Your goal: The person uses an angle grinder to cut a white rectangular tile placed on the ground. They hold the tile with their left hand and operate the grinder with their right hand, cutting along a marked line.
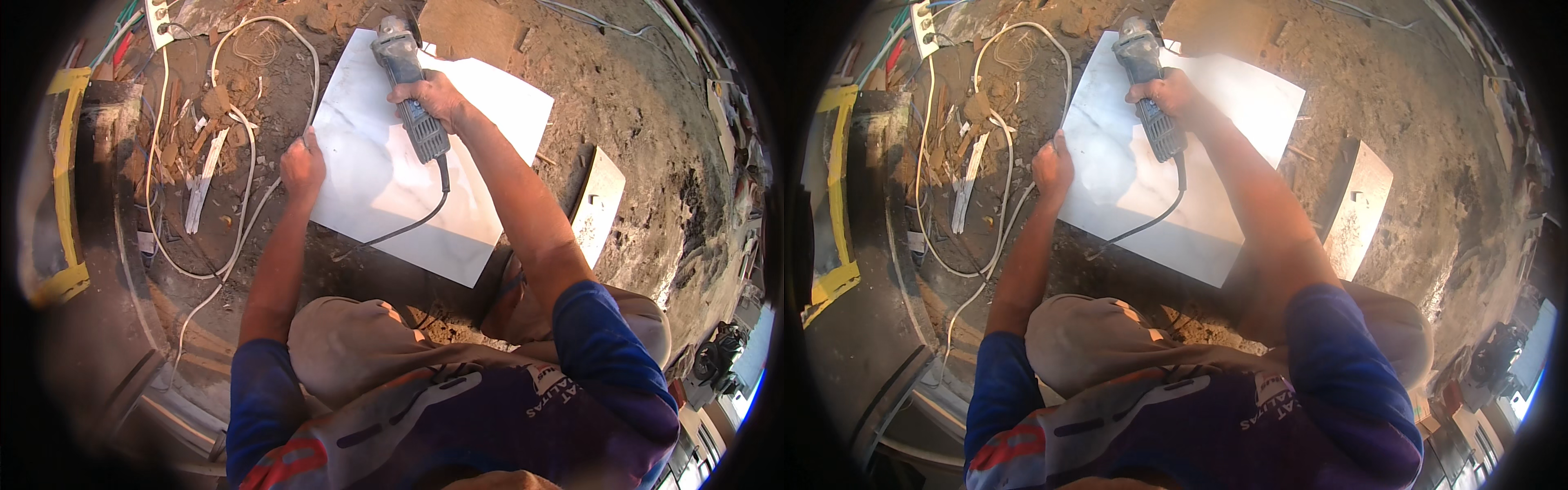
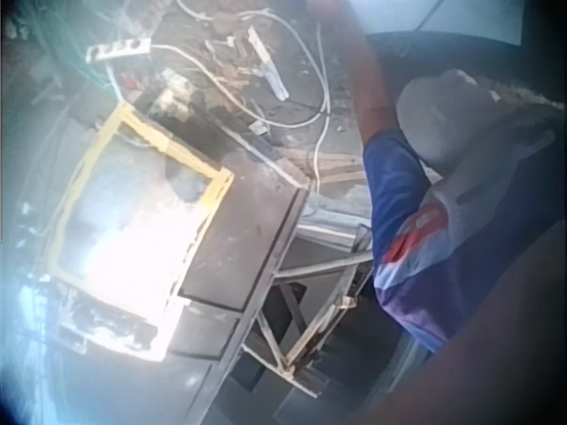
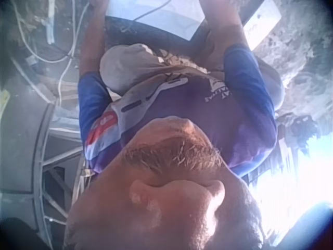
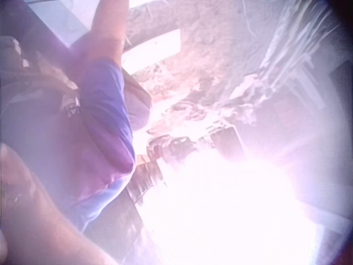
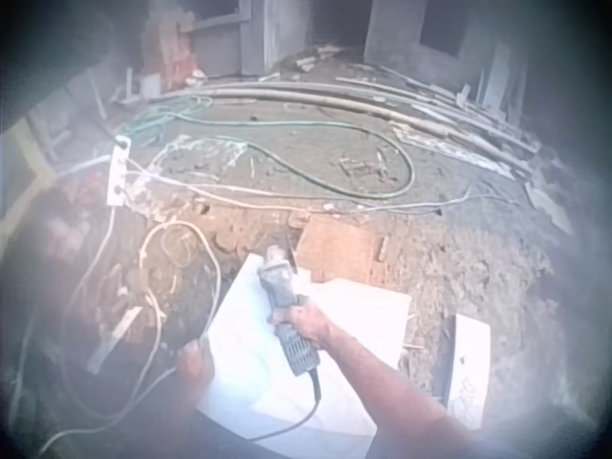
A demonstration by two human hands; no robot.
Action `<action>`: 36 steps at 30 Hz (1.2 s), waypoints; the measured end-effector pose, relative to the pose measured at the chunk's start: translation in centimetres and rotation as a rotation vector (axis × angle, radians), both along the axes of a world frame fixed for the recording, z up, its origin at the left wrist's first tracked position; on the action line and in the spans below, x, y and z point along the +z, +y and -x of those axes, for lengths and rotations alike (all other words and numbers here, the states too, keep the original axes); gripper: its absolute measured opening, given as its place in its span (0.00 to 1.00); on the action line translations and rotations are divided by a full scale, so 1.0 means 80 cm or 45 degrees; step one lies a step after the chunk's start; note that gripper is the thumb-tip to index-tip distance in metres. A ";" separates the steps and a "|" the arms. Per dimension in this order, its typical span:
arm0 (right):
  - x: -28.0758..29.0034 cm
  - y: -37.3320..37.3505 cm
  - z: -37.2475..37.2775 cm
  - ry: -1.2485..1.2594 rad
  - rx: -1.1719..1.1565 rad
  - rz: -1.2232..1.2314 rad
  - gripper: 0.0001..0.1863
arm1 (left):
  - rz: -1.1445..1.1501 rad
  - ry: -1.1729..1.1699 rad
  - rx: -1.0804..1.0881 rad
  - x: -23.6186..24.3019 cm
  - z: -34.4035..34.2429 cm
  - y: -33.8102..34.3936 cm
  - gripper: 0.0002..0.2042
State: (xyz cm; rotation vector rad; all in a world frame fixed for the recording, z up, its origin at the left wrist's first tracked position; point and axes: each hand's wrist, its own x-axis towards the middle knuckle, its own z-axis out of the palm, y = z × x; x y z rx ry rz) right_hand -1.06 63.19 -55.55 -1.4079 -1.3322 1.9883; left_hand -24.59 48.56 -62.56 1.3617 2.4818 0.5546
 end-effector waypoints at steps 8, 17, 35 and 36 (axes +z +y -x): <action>-0.011 -0.005 -0.018 -0.184 0.173 -0.114 0.19 | 0.030 -0.002 0.037 0.004 0.002 -0.001 0.28; -0.015 0.001 -0.016 -0.081 0.165 -0.039 0.25 | 0.093 0.079 0.057 0.009 0.005 -0.001 0.28; 0.037 -0.041 -0.058 -0.113 0.144 -0.366 0.31 | 0.031 0.225 -0.341 0.008 0.121 0.114 0.29; 0.030 -0.041 -0.058 -0.182 0.140 -0.408 0.31 | 0.025 0.239 -0.305 0.008 0.117 0.114 0.30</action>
